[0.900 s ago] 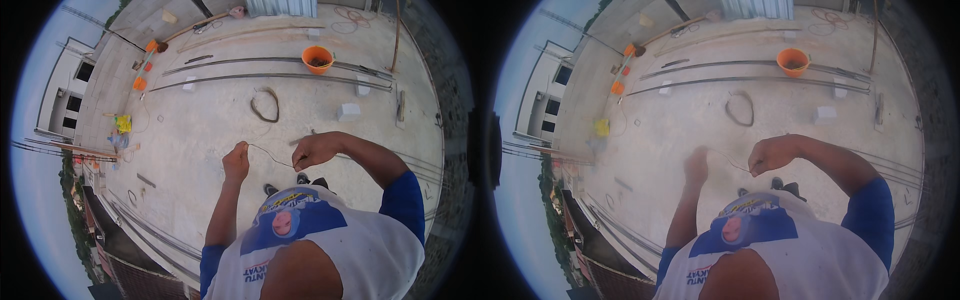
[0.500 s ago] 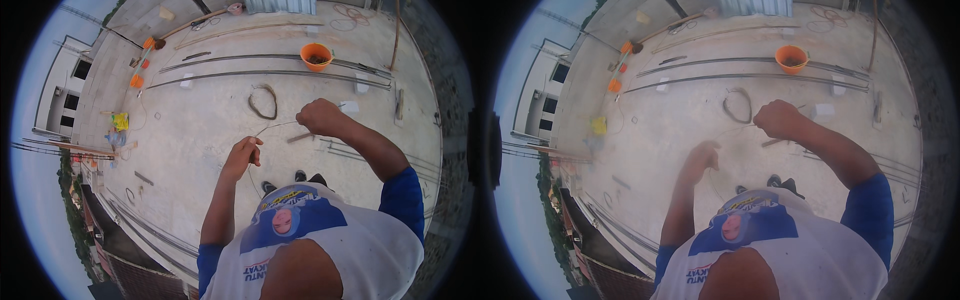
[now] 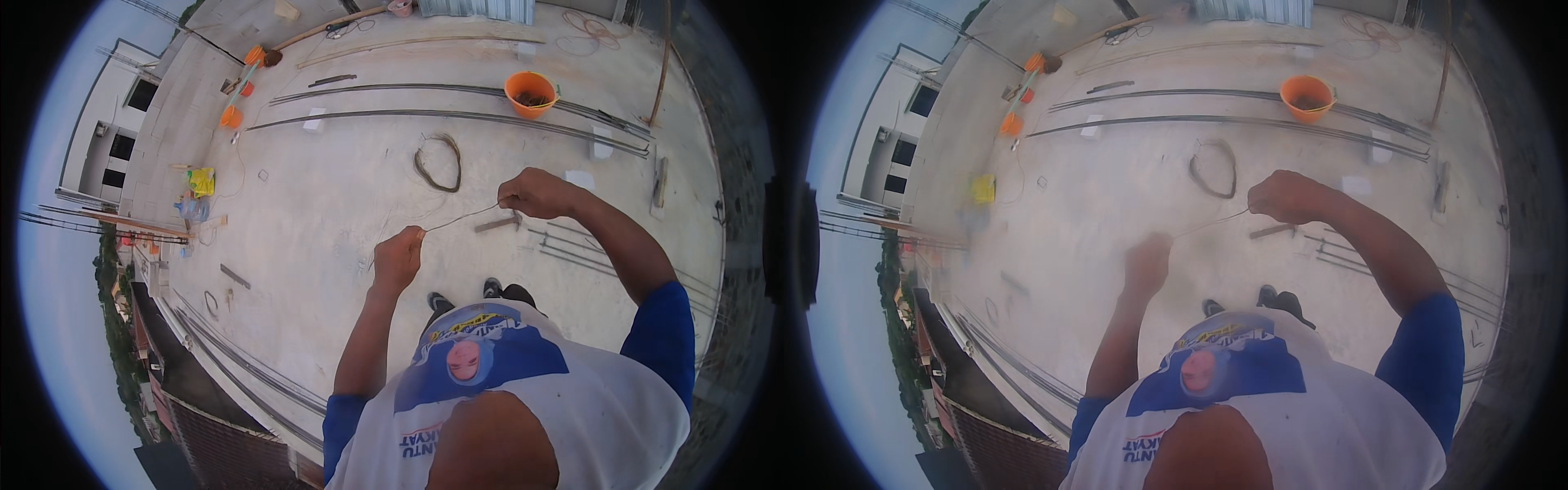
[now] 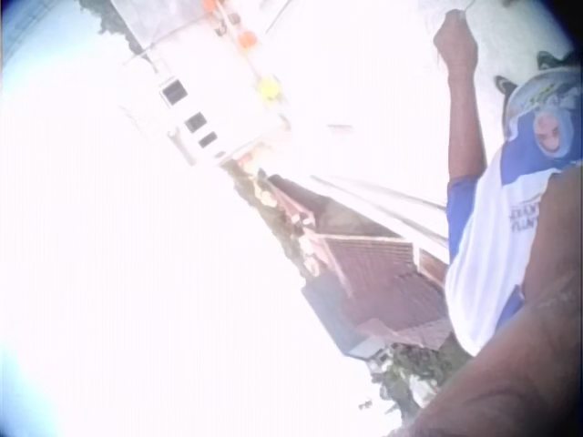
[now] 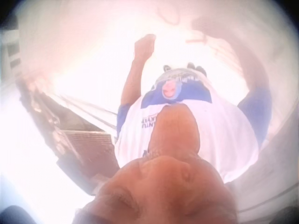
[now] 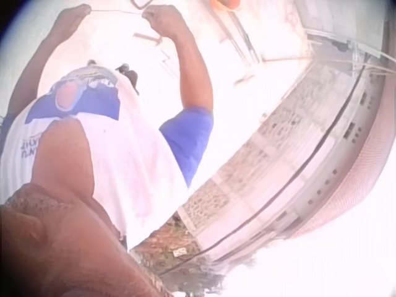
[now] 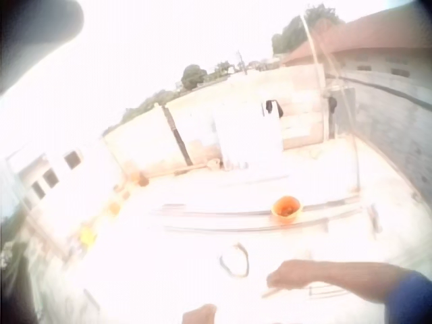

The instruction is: The person gathers small metal stirrups from an orange bucket and places them around parallel rebar rods laid on the floor. The person then picks up a bucket and moves it aside before continuing to place stirrups along the rebar.

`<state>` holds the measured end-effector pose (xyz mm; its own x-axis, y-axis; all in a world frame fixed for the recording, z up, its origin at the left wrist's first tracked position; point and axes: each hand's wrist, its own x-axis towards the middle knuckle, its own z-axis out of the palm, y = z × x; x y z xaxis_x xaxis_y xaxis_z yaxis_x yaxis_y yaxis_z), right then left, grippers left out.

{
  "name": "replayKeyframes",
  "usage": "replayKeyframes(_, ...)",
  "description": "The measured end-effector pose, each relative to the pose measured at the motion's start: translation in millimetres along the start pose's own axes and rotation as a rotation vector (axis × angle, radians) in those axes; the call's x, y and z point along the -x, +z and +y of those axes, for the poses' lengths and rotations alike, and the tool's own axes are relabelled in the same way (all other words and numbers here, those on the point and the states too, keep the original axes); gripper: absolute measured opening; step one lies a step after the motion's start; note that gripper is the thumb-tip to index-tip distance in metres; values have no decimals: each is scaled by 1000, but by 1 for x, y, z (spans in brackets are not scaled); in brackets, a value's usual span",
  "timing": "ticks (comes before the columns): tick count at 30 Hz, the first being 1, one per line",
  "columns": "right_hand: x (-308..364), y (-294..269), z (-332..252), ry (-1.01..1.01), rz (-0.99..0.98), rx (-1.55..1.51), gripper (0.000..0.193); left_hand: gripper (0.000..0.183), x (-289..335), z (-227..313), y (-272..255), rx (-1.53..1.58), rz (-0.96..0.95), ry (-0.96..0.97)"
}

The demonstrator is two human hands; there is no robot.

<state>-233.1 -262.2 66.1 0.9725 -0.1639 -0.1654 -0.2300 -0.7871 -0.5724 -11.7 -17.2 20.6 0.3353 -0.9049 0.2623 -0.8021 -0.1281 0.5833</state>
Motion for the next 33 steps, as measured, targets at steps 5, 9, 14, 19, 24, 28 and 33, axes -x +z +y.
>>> replayKeyframes(5,17,-16,35,248,203,198,18,20,8,-16,-5,24,-203,-122)
replayKeyframes(9,30,-15,25,317,102,263,34,19,20,-9,-2,189,-267,-209)
replayKeyframes(14,12,54,-40,51,311,26,42,17,-1,23,14,223,-235,-102)
replayKeyframes(19,24,3,-35,253,156,-583,26,22,-8,30,-28,292,-483,-428)
replayKeyframes(24,26,-18,-37,295,438,-436,20,31,7,10,-42,574,-597,-522)
replayKeyframes(28,23,-23,-33,357,611,-317,19,31,11,9,-59,552,-591,-529)
replayKeyframes(33,18,11,-41,152,-136,273,19,20,12,-23,-46,-120,-143,-248)
